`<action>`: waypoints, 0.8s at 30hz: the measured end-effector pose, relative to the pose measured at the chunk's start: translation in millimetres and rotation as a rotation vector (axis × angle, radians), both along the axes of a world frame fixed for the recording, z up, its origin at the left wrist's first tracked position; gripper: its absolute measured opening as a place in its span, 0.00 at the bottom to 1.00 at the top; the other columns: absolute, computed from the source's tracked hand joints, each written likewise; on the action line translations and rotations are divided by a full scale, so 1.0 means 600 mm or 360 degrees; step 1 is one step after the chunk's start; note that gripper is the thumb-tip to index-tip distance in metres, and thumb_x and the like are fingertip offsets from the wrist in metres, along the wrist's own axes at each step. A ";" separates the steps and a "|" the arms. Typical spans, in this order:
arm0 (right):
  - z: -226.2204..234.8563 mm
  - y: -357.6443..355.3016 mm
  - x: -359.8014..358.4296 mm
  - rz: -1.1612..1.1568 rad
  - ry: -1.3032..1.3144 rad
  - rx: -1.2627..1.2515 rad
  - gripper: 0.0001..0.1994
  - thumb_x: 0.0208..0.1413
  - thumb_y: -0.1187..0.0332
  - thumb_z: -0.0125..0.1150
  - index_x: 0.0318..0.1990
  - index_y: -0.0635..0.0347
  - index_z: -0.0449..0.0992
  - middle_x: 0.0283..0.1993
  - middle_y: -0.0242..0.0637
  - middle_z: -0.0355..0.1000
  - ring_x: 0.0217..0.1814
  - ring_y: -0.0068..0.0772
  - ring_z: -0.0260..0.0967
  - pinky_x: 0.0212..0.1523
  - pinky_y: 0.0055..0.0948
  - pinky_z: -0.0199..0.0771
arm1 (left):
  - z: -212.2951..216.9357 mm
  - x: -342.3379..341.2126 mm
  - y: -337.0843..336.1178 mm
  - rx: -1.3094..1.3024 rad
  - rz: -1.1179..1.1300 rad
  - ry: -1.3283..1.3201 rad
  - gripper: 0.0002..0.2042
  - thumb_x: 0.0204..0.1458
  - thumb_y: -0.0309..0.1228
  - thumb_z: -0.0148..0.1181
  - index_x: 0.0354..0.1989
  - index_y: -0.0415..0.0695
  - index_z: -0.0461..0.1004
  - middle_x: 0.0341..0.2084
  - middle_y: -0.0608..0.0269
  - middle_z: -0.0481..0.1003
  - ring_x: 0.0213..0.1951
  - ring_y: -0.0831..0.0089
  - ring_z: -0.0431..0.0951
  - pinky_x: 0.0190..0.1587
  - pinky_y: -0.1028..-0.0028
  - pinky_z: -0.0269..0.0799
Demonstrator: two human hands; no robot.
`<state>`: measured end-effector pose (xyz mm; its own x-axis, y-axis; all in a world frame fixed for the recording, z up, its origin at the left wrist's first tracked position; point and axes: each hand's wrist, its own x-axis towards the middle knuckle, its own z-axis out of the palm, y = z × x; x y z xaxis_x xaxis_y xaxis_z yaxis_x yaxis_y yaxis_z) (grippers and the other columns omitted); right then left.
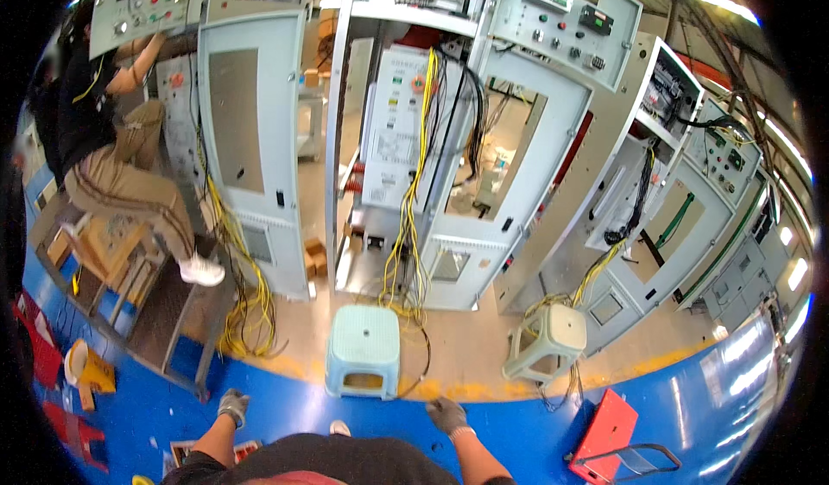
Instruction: The person works inside an open electrical cabinet, handling and routing black and yellow wires. They use a screwdriver to tighten connections on terminal blocks and organize the wiring within the panel.
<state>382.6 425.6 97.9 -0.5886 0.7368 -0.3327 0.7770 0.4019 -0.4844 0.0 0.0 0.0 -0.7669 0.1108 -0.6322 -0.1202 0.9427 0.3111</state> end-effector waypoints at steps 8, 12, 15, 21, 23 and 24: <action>0.013 0.146 -0.147 -0.0766 0.0413 0.0486 0.12 0.53 0.59 0.64 0.39 0.56 0.78 0.35 0.48 0.78 0.39 0.49 0.77 0.42 0.40 0.76 | 0.257 -0.347 0.433 0.1044 -0.0842 0.0659 0.24 0.52 0.43 0.62 0.55 0.44 0.71 0.51 0.46 0.75 0.54 0.49 0.74 0.58 0.60 0.68; 0.152 0.326 -0.359 -0.0561 0.0637 0.0831 0.18 0.57 0.58 0.61 0.49 0.58 0.74 0.47 0.50 0.76 0.50 0.51 0.74 0.51 0.44 0.73 | 0.344 -0.403 0.564 0.1063 -0.1138 0.0874 0.23 0.53 0.41 0.63 0.55 0.46 0.70 0.53 0.48 0.73 0.57 0.51 0.71 0.59 0.60 0.67; 0.250 0.474 -0.492 -0.0268 0.0653 0.1122 0.23 0.59 0.57 0.58 0.58 0.59 0.67 0.53 0.55 0.70 0.58 0.60 0.67 0.56 0.48 0.68 | 0.332 -0.454 0.624 0.1007 -0.1217 0.0891 0.25 0.54 0.44 0.60 0.58 0.47 0.68 0.56 0.49 0.70 0.58 0.51 0.69 0.61 0.59 0.64; 0.615 0.734 -0.899 0.0230 0.1015 0.1991 0.27 0.59 0.55 0.57 0.61 0.62 0.64 0.58 0.52 0.68 0.56 0.56 0.67 0.55 0.48 0.68 | 0.561 -0.675 0.912 0.1208 -0.1296 0.1845 0.30 0.55 0.45 0.57 0.64 0.44 0.62 0.60 0.50 0.64 0.62 0.51 0.63 0.64 0.58 0.60; 0.780 0.809 -1.030 0.0251 0.1073 0.2242 0.28 0.56 0.56 0.60 0.62 0.58 0.65 0.61 0.48 0.67 0.61 0.53 0.65 0.59 0.44 0.66 | 0.759 -0.719 1.037 0.1491 -0.1299 0.2215 0.28 0.55 0.44 0.58 0.62 0.44 0.65 0.61 0.51 0.64 0.64 0.53 0.62 0.66 0.58 0.58; 0.845 0.840 -1.092 0.0241 0.1150 0.2450 0.29 0.55 0.56 0.61 0.62 0.58 0.65 0.61 0.48 0.67 0.62 0.52 0.65 0.60 0.43 0.66 | 0.843 -0.747 1.095 0.1576 -0.1276 0.2449 0.27 0.55 0.44 0.57 0.62 0.44 0.66 0.62 0.52 0.63 0.65 0.53 0.61 0.66 0.58 0.57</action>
<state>-272.4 929.5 605.2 -0.3786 0.0256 0.9252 0.5035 0.8445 0.1827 -447.9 657.2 505.8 -0.1139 0.4747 0.8727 0.9919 0.1033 0.0733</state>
